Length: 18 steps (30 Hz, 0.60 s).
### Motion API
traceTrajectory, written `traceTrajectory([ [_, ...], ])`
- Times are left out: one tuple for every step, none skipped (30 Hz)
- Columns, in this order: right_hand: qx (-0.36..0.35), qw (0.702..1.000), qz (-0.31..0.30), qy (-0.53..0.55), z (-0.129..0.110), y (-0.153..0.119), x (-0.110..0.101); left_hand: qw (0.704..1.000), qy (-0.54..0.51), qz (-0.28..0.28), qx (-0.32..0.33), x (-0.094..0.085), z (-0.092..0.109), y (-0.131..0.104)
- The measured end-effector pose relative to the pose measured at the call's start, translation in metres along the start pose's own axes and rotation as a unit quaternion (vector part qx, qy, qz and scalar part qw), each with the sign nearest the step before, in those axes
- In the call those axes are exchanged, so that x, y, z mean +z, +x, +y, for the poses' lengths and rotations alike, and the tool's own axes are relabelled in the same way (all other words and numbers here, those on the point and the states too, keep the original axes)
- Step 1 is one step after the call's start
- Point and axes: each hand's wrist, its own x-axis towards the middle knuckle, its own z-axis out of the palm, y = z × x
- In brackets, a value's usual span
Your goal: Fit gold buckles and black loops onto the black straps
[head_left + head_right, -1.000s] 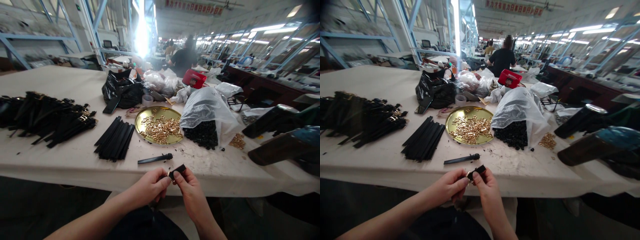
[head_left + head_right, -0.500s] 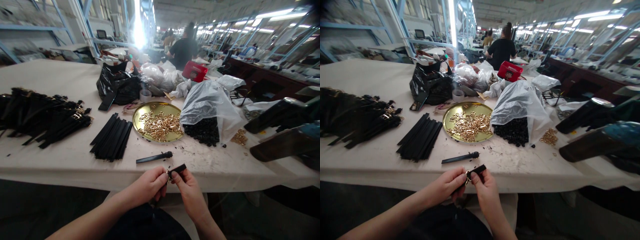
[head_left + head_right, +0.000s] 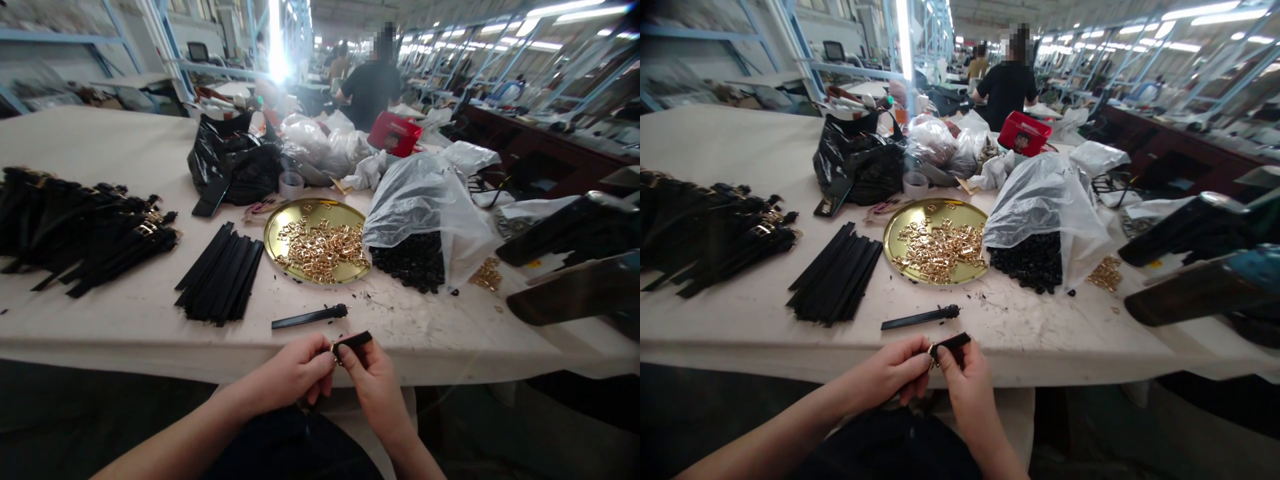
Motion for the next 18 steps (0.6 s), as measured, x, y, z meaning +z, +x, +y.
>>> traceTrajectory([
  [0.013, 1.0, -0.002, 0.015, 0.0, 0.001, 0.0, 1.0, 0.006, -0.002, -0.005, 0.0, 0.001, 0.0],
  [0.028, 0.999, -0.007, 0.032, 0.0, 0.001, -0.001, 1.0, 0.013, 0.0, -0.01, 0.0, 0.001, 0.001],
  [0.043, 0.998, -0.014, 0.052, 0.0, 0.002, 0.0, 1.0, 0.02, 0.004, -0.015, 0.0, 0.0, 0.002],
  [0.055, 0.996, -0.02, 0.07, 0.0, 0.002, 0.0, 0.999, 0.026, 0.008, -0.018, 0.001, -0.001, 0.003],
  [0.062, 0.994, -0.023, 0.083, 0.001, 0.003, 0.0, 0.999, 0.031, 0.01, -0.019, 0.001, -0.003, 0.004],
  [0.062, 0.994, -0.021, 0.088, 0.003, 0.003, 0.001, 0.999, 0.033, 0.013, -0.018, 0.001, -0.005, 0.005],
  [0.056, 0.994, -0.016, 0.088, 0.004, 0.002, 0.002, 0.999, 0.034, 0.014, -0.017, 0.001, -0.007, 0.006],
  [0.047, 0.996, -0.009, 0.081, 0.006, 0.002, 0.002, 0.999, 0.034, 0.014, -0.015, 0.001, -0.008, 0.007],
  [0.036, 0.997, -0.001, 0.07, 0.007, 0.001, 0.002, 0.999, 0.032, 0.014, -0.013, 0.001, -0.009, 0.008],
  [0.025, 0.998, 0.008, 0.055, 0.008, 0.001, 0.003, 0.999, 0.029, 0.014, -0.01, 0.0, -0.011, 0.008],
  [0.014, 0.999, 0.019, 0.037, 0.008, 0.0, 0.002, 1.0, 0.025, 0.015, -0.008, 0.0, -0.012, 0.009],
  [0.005, 0.999, 0.028, 0.022, 0.008, -0.001, 0.002, 1.0, 0.021, 0.016, -0.007, 0.0, -0.012, 0.009],
  [0.001, 0.999, 0.032, 0.012, 0.007, -0.002, 0.002, 1.0, 0.016, 0.018, -0.005, 0.0, -0.013, 0.009],
  [0.002, 0.999, 0.032, 0.012, 0.005, -0.002, 0.001, 1.0, 0.01, 0.022, -0.003, 0.001, -0.013, 0.01],
  [0.011, 0.999, 0.028, 0.022, 0.004, -0.003, 0.0, 1.0, 0.004, 0.026, -0.002, 0.001, -0.013, 0.01],
  [0.029, 0.998, 0.022, 0.044, 0.003, -0.003, 0.0, 1.0, -0.001, 0.029, -0.001, 0.002, -0.013, 0.01],
  [0.051, 0.996, 0.016, 0.076, 0.003, -0.003, -0.001, 0.999, -0.005, 0.032, -0.001, 0.003, -0.012, 0.01],
  [0.074, 0.991, 0.01, 0.113, 0.003, -0.002, -0.001, 0.999, -0.008, 0.033, -0.002, 0.003, -0.011, 0.01],
])
